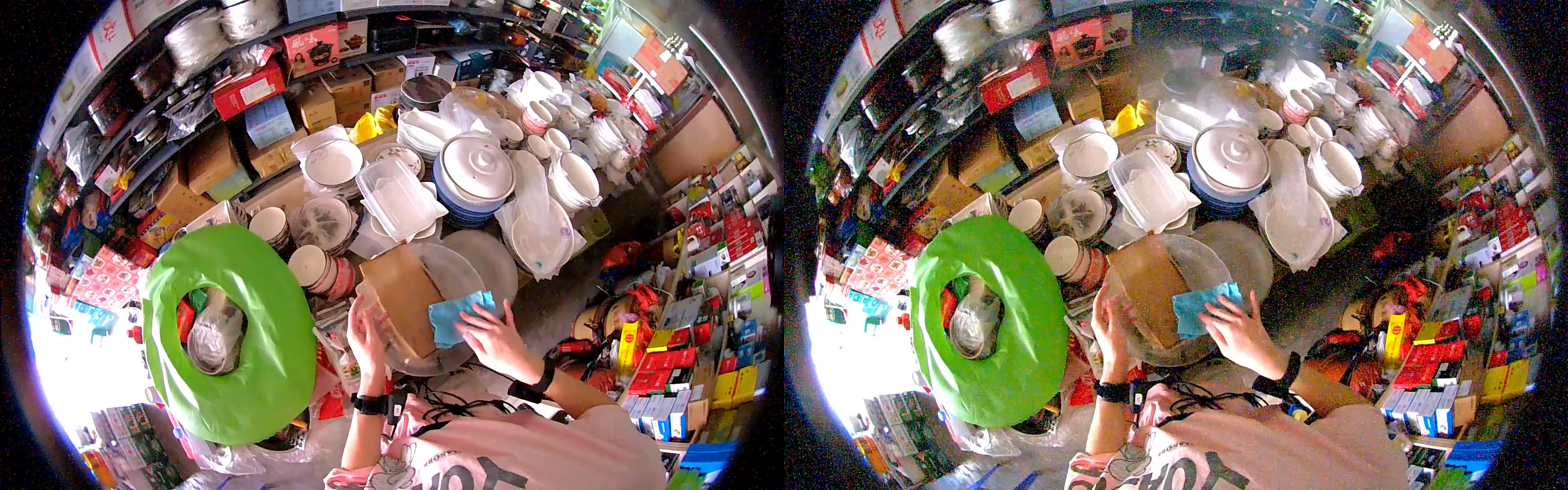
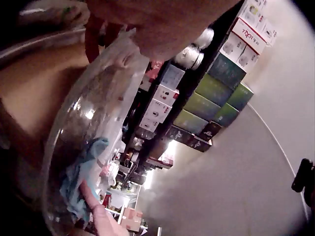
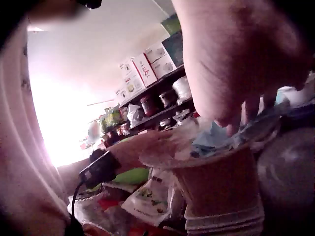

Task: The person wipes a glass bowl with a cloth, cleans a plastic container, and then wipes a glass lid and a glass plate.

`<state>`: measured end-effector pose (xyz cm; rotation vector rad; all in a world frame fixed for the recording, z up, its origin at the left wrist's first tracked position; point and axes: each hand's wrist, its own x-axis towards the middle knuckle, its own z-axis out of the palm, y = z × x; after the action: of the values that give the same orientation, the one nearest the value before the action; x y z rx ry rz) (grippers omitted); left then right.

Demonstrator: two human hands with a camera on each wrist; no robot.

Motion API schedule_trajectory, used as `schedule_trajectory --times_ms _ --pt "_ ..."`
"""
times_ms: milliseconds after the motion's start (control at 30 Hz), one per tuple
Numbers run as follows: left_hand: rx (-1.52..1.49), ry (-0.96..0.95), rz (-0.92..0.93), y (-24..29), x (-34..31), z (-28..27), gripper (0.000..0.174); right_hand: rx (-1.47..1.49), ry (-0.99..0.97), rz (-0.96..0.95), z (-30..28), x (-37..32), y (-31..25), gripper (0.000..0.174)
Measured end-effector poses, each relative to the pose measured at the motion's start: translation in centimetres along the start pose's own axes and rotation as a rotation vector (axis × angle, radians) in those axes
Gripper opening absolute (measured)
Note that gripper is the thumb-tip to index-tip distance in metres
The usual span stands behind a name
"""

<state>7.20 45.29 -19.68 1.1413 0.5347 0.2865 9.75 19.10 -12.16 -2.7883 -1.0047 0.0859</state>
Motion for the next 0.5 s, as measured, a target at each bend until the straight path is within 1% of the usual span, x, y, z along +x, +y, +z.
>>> schedule_trajectory --times_ms 33,67,100,167,200,233,300,333,367,400,433,500 --pt "-0.001 -0.001 0.0 0.0 0.0 0.0 0.041 0.038 -0.022 0.02 0.0 0.4 0.4 0.033" --pt "0.006 0.001 -0.004 0.0 0.0 0.0 0.041 0.196 -0.029 0.11 -1.1 1.0 0.1 0.033" --pt "0.013 0.003 -0.008 0.0 0.0 0.0 0.041 0.196 -0.03 0.11 -1.6 1.4 0.5 0.033" --pt "0.03 -0.001 0.002 -0.5 0.2 -0.3 0.041 0.472 0.007 0.268 -2.6 1.8 1.9 0.042" --pt "0.047 -0.006 0.011 -0.6 0.3 -0.4 0.041 0.657 0.007 0.412 -4.2 2.4 2.2 0.052" --pt "0.047 -0.005 0.009 -0.6 0.3 -0.4 0.041 0.59 0.003 0.499 -4.2 2.0 4.1 0.05" --pt "0.053 0.003 -0.022 -0.2 0.3 -0.3 0.041 0.865 0.264 0.414 -3.2 1.5 7.7 0.047" --pt "0.052 0.003 -0.023 -0.3 0.3 -0.3 0.041 0.953 0.317 0.437 -3.5 1.1 9.0 0.043" --pt "0.039 0.005 -0.028 -0.4 0.3 -0.2 0.041 1.04 0.369 0.459 -4.1 1.1 9.3 0.044" --pt "0.026 0.008 -0.032 -0.4 0.2 -0.2 0.041 0.949 0.423 0.417 -5.2 0.7 8.5 0.05" --pt "0.025 0.009 -0.034 -0.4 0.2 -0.2 0.041 0.948 0.422 0.418 -5.1 0.5 8.5 0.05" --pt "0.005 0.013 -0.046 -0.1 0.2 -0.1 0.041 0.696 0.377 0.414 -5.1 0.3 8.0 0.053"
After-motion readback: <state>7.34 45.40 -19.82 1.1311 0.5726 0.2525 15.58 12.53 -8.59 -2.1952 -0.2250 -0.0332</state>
